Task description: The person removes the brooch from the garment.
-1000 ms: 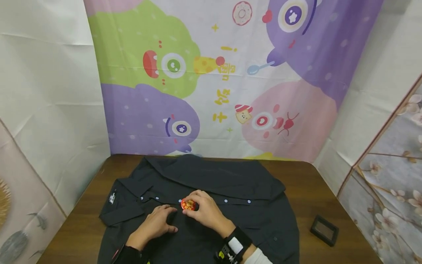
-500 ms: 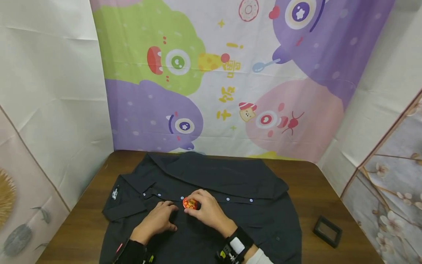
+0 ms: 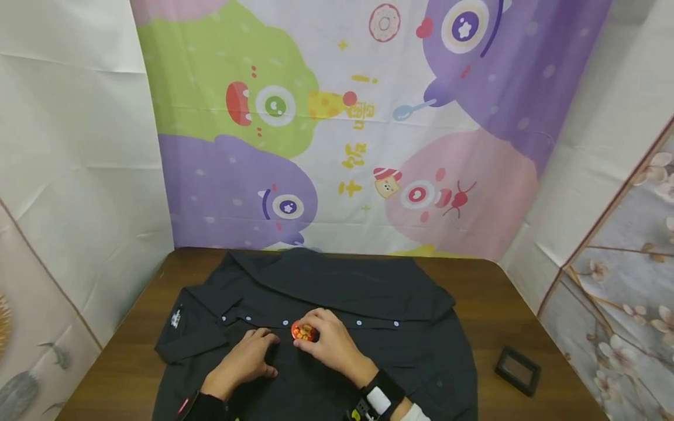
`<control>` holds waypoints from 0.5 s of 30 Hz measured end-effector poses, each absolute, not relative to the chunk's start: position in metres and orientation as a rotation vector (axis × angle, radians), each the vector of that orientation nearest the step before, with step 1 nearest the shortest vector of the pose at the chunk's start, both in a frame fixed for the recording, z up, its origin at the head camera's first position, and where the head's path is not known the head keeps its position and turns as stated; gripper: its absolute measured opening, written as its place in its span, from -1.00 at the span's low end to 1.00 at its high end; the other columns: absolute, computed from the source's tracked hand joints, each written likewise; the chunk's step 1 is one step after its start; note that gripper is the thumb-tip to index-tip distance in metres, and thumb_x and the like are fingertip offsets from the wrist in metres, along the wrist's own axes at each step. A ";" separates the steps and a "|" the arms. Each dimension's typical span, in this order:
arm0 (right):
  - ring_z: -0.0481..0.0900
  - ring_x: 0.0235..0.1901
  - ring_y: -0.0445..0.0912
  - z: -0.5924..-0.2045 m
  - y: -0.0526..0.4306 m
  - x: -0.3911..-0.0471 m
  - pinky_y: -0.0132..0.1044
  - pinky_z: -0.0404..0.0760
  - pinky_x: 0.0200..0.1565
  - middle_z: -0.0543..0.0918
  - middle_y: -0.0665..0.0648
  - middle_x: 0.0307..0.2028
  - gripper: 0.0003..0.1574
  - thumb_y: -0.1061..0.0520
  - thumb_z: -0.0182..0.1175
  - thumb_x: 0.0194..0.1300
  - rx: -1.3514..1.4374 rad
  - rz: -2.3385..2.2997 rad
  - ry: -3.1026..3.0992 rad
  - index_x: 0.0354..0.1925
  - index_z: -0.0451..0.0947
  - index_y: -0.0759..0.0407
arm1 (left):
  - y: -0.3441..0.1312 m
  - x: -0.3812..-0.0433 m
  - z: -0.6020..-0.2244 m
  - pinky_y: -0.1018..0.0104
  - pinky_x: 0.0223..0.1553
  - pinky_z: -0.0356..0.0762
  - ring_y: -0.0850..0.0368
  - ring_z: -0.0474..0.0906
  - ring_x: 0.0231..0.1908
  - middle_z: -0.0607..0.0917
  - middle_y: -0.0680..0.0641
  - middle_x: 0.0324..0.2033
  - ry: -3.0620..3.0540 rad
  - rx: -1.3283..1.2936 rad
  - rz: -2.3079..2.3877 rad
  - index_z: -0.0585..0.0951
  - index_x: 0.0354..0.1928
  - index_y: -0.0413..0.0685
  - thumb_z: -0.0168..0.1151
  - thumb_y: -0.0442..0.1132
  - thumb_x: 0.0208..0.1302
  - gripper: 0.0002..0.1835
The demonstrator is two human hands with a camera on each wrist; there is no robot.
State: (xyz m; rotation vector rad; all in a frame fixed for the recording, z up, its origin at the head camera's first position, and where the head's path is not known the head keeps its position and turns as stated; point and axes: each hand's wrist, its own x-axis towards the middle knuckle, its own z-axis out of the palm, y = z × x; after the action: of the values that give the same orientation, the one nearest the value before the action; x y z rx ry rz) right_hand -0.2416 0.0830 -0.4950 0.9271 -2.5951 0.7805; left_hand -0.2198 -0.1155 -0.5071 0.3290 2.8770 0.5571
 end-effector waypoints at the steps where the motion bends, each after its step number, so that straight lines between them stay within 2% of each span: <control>1: 0.48 -0.16 -0.22 -0.495 0.083 -0.242 -0.35 0.50 -0.12 0.54 -0.12 -0.18 -0.63 -0.14 0.32 -0.02 0.925 0.777 -2.598 -0.19 0.57 -0.11 | -0.115 -0.220 -0.507 -0.07 0.00 0.37 -0.11 0.37 0.00 0.50 -0.15 0.00 2.875 0.328 0.554 0.55 -0.09 -0.06 0.50 -0.10 -0.29 -0.41; 15: 0.47 -0.21 -0.24 -0.491 0.082 -0.239 -0.39 0.48 -0.16 0.55 -0.12 -0.19 -0.63 -0.13 0.32 -0.02 0.942 0.752 -2.633 -0.19 0.58 -0.13 | -0.114 -0.221 -0.507 -0.09 -0.02 0.38 -0.13 0.38 -0.01 0.50 -0.18 0.01 2.863 0.313 0.549 0.56 -0.10 -0.07 0.50 -0.11 -0.29 -0.42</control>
State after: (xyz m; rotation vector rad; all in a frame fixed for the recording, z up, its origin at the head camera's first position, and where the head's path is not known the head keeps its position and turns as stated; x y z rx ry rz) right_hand -0.2393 0.0817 -0.4905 0.9419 -2.6334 0.7515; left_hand -0.2210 -0.1144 -0.5067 0.3130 2.8630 0.5490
